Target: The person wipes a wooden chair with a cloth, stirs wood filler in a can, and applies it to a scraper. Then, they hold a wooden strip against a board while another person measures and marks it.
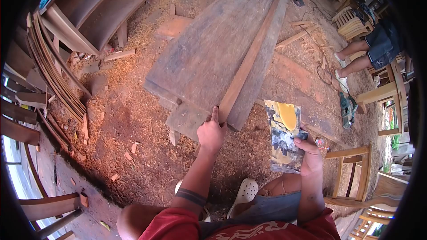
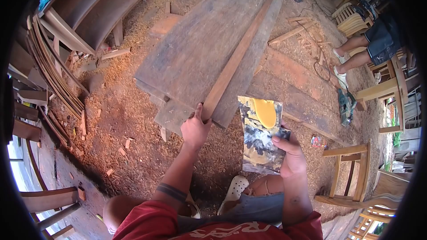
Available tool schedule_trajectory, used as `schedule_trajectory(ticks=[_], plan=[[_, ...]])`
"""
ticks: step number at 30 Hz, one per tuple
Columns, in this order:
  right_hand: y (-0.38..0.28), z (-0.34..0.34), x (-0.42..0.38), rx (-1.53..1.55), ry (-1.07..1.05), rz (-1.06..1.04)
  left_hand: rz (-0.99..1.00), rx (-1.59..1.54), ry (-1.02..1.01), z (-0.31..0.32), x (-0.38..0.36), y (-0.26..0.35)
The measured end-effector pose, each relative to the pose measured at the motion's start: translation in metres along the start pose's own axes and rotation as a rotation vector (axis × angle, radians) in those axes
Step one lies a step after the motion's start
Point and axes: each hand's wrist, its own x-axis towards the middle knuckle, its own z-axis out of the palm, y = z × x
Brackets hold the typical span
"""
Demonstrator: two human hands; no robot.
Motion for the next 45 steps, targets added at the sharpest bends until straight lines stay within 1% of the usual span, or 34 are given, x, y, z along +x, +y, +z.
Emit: schedule_trajectory(ticks=[5, 9, 12, 17, 20, 23, 30, 32, 34, 36, 38, 39, 42, 45], plan=[[-0.005, 0.011, -0.003, 0.032, -0.042, 0.01, 0.004, -0.001, 0.016, 0.0, 0.0, 0.001], [0.0, -0.001, 0.001, -0.006, -0.016, -0.007, 0.001, -0.019, 0.06, 0.003, 0.001, 0.0], [-0.003, 0.002, 0.0, 0.023, -0.057, 0.022, 0.0, 0.007, 0.023, 0.001, 0.001, 0.001], [-0.005, 0.006, 0.001, 0.057, -0.107, 0.028, 0.006, 0.021, 0.03, 0.0, 0.003, -0.001], [-0.005, 0.006, 0.0, 0.055, -0.066, 0.03, 0.007, 0.036, 0.036, -0.001, 0.004, -0.001], [-0.006, 0.01, -0.001, 0.059, -0.12, 0.029, 0.007, 0.03, 0.041, 0.002, 0.004, -0.004], [-0.005, 0.01, 0.0, 0.024, -0.099, 0.034, -0.015, 0.003, 0.0, 0.0, 0.005, -0.003], [-0.004, 0.01, -0.001, 0.033, -0.082, 0.042, -0.013, -0.004, 0.026, 0.003, -0.002, -0.007], [-0.002, 0.005, 0.004, 0.095, -0.15, 0.073, 0.02, -0.016, 0.076, 0.005, 0.006, -0.004], [-0.002, 0.0, 0.003, 0.028, -0.046, 0.083, 0.037, -0.029, 0.111, 0.009, 0.003, -0.007], [-0.006, 0.006, 0.0, 0.052, -0.118, 0.093, 0.054, 0.001, 0.147, 0.008, 0.001, -0.006], [-0.006, 0.003, 0.004, 0.144, -0.239, 0.144, 0.047, 0.016, 0.156, 0.009, -0.002, -0.005], [-0.009, 0.012, 0.004, 0.131, -0.195, 0.169, 0.044, 0.04, 0.152, 0.006, -0.002, -0.005], [-0.008, 0.017, 0.003, 0.12, -0.186, 0.18, 0.079, 0.032, 0.2, 0.01, -0.001, -0.007]])
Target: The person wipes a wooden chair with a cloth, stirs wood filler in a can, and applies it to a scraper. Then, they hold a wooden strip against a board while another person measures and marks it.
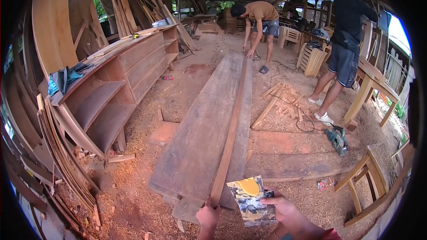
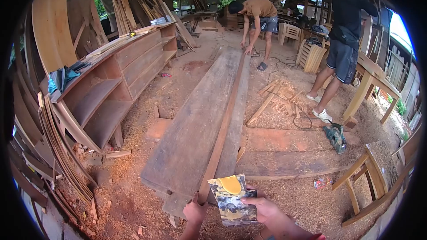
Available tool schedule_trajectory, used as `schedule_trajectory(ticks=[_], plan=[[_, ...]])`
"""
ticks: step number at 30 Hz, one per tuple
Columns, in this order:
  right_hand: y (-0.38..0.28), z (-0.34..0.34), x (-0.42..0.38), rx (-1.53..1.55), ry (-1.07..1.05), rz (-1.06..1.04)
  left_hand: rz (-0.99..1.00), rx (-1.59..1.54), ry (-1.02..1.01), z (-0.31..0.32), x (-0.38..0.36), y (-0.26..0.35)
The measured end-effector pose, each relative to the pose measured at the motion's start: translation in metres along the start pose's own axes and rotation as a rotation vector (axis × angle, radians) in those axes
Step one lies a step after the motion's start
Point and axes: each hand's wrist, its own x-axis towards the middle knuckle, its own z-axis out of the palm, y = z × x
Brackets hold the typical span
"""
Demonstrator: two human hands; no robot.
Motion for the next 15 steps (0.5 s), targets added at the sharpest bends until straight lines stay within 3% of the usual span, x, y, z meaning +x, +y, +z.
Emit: schedule_trajectory(ticks=[15], plan=[[0.004, -0.007, 0.009, 0.017, -0.066, 0.008, 0.004, -0.008, -0.009, -0.003, 0.0, 0.002]])
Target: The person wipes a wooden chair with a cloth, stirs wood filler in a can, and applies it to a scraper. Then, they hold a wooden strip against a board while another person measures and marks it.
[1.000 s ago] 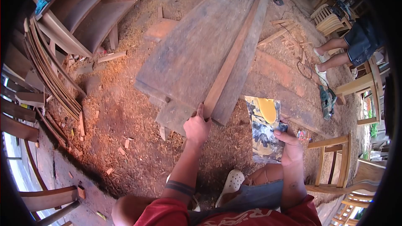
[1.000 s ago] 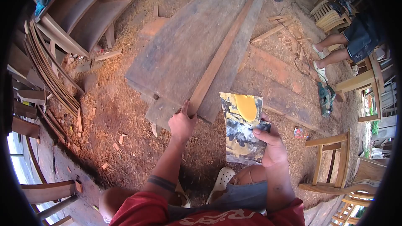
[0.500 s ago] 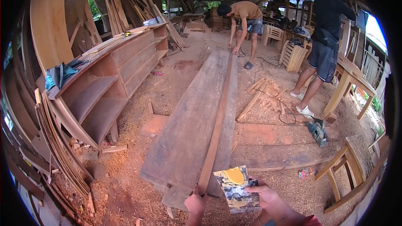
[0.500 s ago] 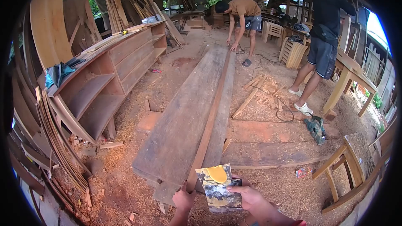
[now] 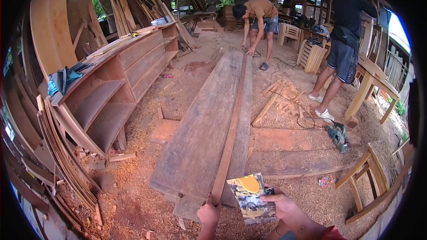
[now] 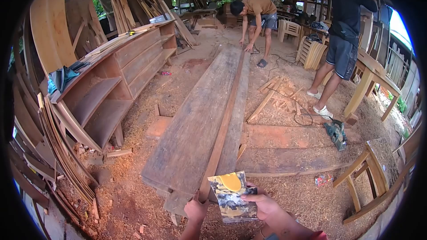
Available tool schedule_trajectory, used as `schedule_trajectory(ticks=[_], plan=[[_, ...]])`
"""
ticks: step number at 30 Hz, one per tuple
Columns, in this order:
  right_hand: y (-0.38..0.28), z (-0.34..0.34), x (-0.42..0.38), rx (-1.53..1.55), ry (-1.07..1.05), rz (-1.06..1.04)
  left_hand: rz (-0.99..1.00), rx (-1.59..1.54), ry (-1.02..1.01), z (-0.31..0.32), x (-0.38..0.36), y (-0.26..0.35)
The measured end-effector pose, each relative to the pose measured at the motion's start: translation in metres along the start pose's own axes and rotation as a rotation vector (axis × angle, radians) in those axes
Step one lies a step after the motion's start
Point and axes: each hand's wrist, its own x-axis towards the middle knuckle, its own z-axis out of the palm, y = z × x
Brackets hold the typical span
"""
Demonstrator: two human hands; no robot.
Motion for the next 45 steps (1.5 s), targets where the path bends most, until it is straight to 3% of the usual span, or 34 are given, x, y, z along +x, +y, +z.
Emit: schedule_trajectory(ticks=[45], plan=[[0.0, -0.001, -0.001, 0.021, -0.067, -0.032, 0.029, -0.009, 0.003, 0.001, 0.0, -0.002]])
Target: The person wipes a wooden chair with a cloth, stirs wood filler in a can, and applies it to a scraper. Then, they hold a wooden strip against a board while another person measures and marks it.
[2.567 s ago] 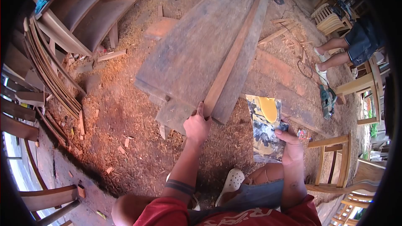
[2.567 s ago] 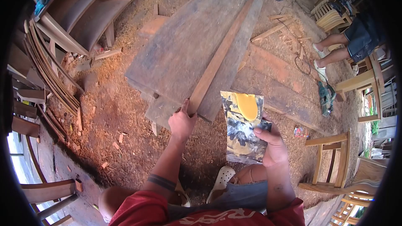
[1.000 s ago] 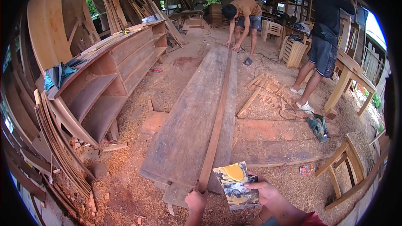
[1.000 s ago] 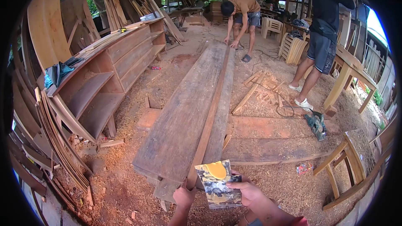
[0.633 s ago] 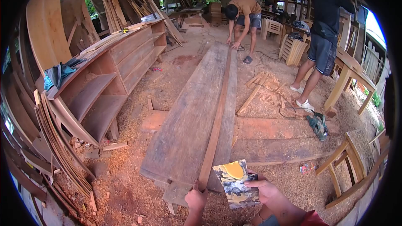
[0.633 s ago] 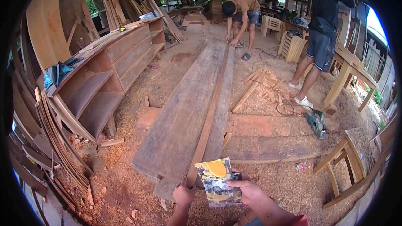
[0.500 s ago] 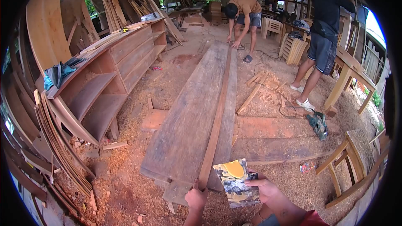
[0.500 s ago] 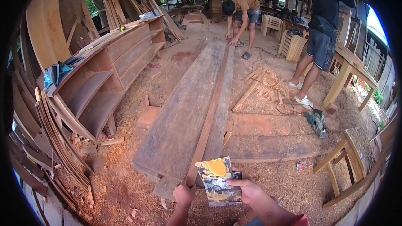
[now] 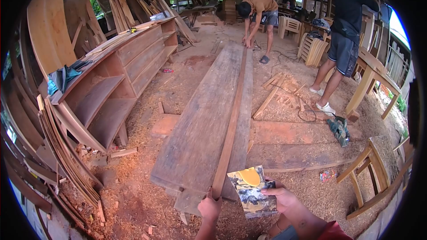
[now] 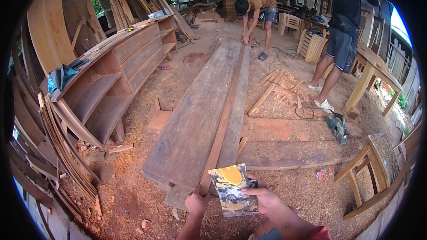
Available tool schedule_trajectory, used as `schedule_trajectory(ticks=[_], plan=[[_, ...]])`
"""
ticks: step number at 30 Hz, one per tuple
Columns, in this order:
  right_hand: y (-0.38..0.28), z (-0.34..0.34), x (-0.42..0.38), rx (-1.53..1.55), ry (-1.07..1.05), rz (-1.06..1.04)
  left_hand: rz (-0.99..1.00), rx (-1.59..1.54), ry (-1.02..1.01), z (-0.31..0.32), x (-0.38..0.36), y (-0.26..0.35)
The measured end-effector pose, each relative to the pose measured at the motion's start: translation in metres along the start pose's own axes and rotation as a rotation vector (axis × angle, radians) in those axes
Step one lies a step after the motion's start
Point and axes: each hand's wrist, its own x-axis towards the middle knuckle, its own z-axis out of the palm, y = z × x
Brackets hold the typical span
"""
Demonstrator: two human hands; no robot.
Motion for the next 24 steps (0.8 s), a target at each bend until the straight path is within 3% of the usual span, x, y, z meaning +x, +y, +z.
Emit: schedule_trajectory(ticks=[9, 13, 16, 18, 20, 21, 24], plan=[[0.011, 0.02, 0.024, -0.059, -0.034, 0.086, -0.027, 0.01, -0.061, -0.007, 0.0, 0.004], [0.01, 0.061, 0.051, -0.062, -0.188, 0.094, -0.016, -0.102, -0.171, 0.024, 0.0, -0.029], [0.034, 0.071, 0.09, -0.09, -0.294, 0.115, 0.06, -0.759, 0.006, 0.039, -0.006, -0.028], [0.046, 0.082, 0.1, -0.111, -0.284, 0.175, 0.11, -0.799, 0.093, 0.031, -0.008, -0.017], [0.063, 0.084, 0.115, -0.072, -0.327, 0.225, 0.157, -0.44, 0.143, 0.013, -0.007, -0.005], [0.073, 0.086, 0.121, -0.054, -0.35, 0.248, 0.021, -0.315, -0.067, 0.009, -0.008, -0.009], [0.1, 0.085, 0.148, -0.099, -0.302, 0.228, 0.064, -0.126, -0.064, 0.03, 0.005, -0.021]])
